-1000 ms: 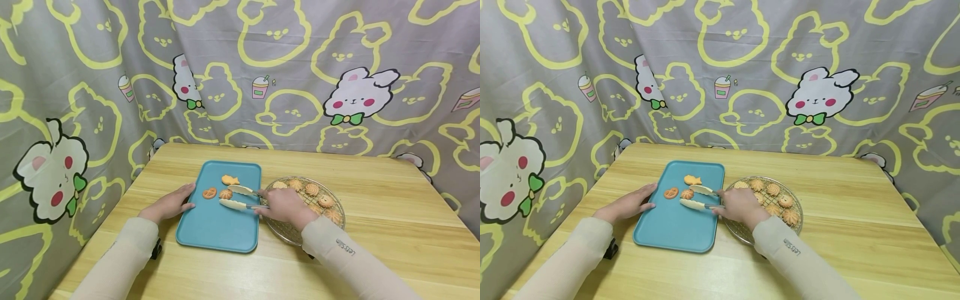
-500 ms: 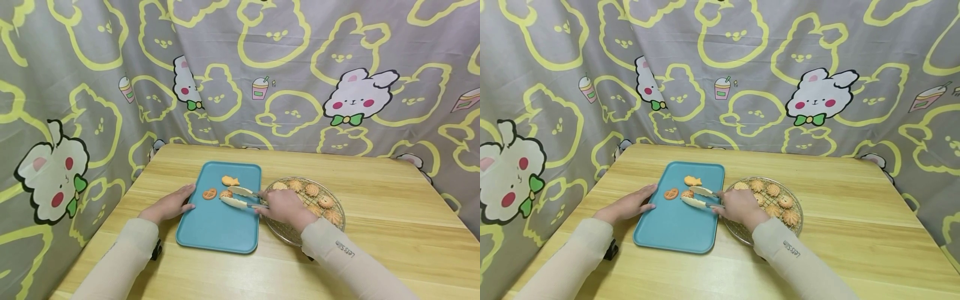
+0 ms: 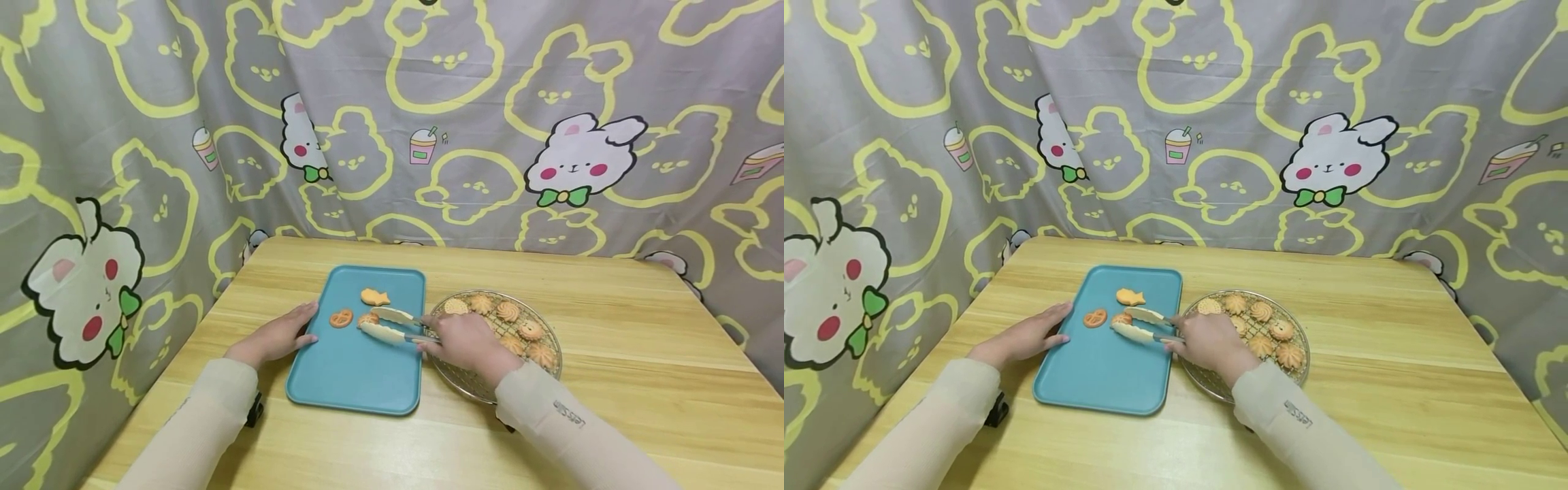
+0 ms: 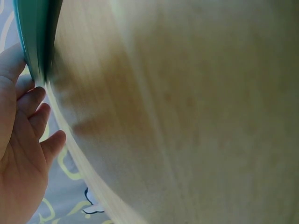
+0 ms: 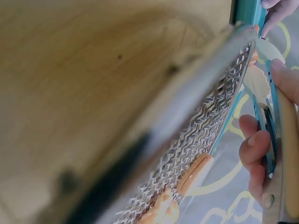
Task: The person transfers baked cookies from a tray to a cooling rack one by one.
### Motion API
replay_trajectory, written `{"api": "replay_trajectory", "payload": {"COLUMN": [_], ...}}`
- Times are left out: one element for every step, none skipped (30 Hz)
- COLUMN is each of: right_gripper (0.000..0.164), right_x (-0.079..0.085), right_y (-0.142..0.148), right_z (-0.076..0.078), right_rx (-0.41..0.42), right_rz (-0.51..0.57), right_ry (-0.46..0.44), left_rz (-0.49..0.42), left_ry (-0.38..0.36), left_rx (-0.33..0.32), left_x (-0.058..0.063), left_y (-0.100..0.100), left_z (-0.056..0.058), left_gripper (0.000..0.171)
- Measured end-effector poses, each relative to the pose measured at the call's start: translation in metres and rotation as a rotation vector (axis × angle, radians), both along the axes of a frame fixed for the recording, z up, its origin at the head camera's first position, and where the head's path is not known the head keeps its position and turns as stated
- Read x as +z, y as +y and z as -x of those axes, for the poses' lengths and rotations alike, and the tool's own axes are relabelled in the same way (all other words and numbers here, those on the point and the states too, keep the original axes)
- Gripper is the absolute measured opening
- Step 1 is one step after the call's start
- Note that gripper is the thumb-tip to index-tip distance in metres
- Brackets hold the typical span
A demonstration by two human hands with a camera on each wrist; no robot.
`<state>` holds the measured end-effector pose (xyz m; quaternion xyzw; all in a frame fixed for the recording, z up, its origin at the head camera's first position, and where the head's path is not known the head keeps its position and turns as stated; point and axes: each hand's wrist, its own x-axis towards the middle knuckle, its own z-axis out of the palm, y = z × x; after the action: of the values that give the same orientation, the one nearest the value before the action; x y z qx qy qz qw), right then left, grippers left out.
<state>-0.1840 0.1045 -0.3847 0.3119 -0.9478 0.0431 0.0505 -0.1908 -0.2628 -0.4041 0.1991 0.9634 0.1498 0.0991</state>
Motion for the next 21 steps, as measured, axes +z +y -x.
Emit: {"api": "replay_trajectory", "payload": {"right_gripper": [0.059,0.059,0.059,0.060,0.060,0.060,0.060,0.060,0.060,0.060,0.060,0.060,0.060,0.060,0.059,0.059,0.059,0.059,0.059,0.060,0.060], "right_x": [0.000,0.001,0.001,0.002,0.002,0.002,0.002,0.003,0.003,0.003,0.003,0.003,0.004,0.005,0.005,0.006,0.007,0.008,0.009,0.010,0.010], "right_y": [0.001,0.002,0.003,0.004,0.005,0.006,0.008,0.009,0.011,0.013,0.014,0.016,0.018,0.020,0.022,0.023,0.025,0.027,0.030,0.032,0.034], "right_z": [-0.001,-0.001,-0.002,-0.003,-0.003,-0.004,-0.004,-0.004,-0.005,-0.005,-0.006,-0.006,-0.007,-0.008,-0.009,-0.010,-0.011,-0.012,-0.014,-0.015,-0.016], "right_rx": [-0.004,-0.007,-0.007,-0.008,-0.009,-0.008,-0.008,-0.007,-0.009,-0.012,-0.013,-0.013,-0.015,-0.019,-0.023,-0.025,-0.026,-0.030,-0.036,-0.040,-0.041], "right_rz": [0.001,0.005,0.009,0.015,0.021,0.027,0.034,0.046,0.055,0.060,0.067,0.071,0.076,0.076,0.074,0.072,0.071,0.070,0.069,0.070,0.073], "right_ry": [-0.001,0.000,-0.004,-0.005,-0.010,-0.013,-0.015,-0.023,-0.027,-0.026,-0.024,-0.018,-0.014,-0.006,0.002,0.011,0.019,0.021,0.028,0.039,0.045], "left_rz": [0.000,0.000,0.001,0.001,0.001,0.000,0.000,0.001,0.001,0.001,0.001,0.001,0.002,0.002,0.003,0.002,0.002,0.002,0.003,0.003,0.004], "left_ry": [0.001,0.001,0.003,0.005,0.006,0.008,0.009,0.011,0.012,0.011,0.009,0.008,0.007,0.004,0.004,0.003,0.003,0.004,0.004,0.004,0.006], "left_rx": [0.001,0.001,0.001,0.000,-0.001,-0.002,-0.002,-0.004,-0.005,-0.003,-0.002,-0.001,0.001,0.002,0.002,0.002,0.000,0.000,-0.001,-0.001,-0.002], "left_x": [0.000,0.000,-0.001,-0.001,-0.001,-0.001,-0.001,-0.001,-0.001,0.000,0.000,0.000,0.000,0.000,0.000,0.000,0.000,0.000,-0.001,-0.001,-0.001], "left_y": [0.000,0.000,-0.001,-0.001,-0.001,-0.001,0.000,0.000,0.000,0.000,0.000,0.000,0.000,0.000,0.000,0.000,0.000,-0.001,-0.001,-0.001,-0.001], "left_z": [0.000,0.000,0.000,0.000,0.000,0.000,0.000,0.000,0.000,0.000,0.000,0.000,0.000,-0.001,-0.001,0.000,0.000,0.000,0.000,0.000,0.000], "left_gripper": [0.070,0.070,0.069,0.069,0.069,0.069,0.069,0.069,0.069,0.069,0.069,0.069,0.069,0.070,0.070,0.070,0.070,0.070,0.070,0.070,0.070]}}
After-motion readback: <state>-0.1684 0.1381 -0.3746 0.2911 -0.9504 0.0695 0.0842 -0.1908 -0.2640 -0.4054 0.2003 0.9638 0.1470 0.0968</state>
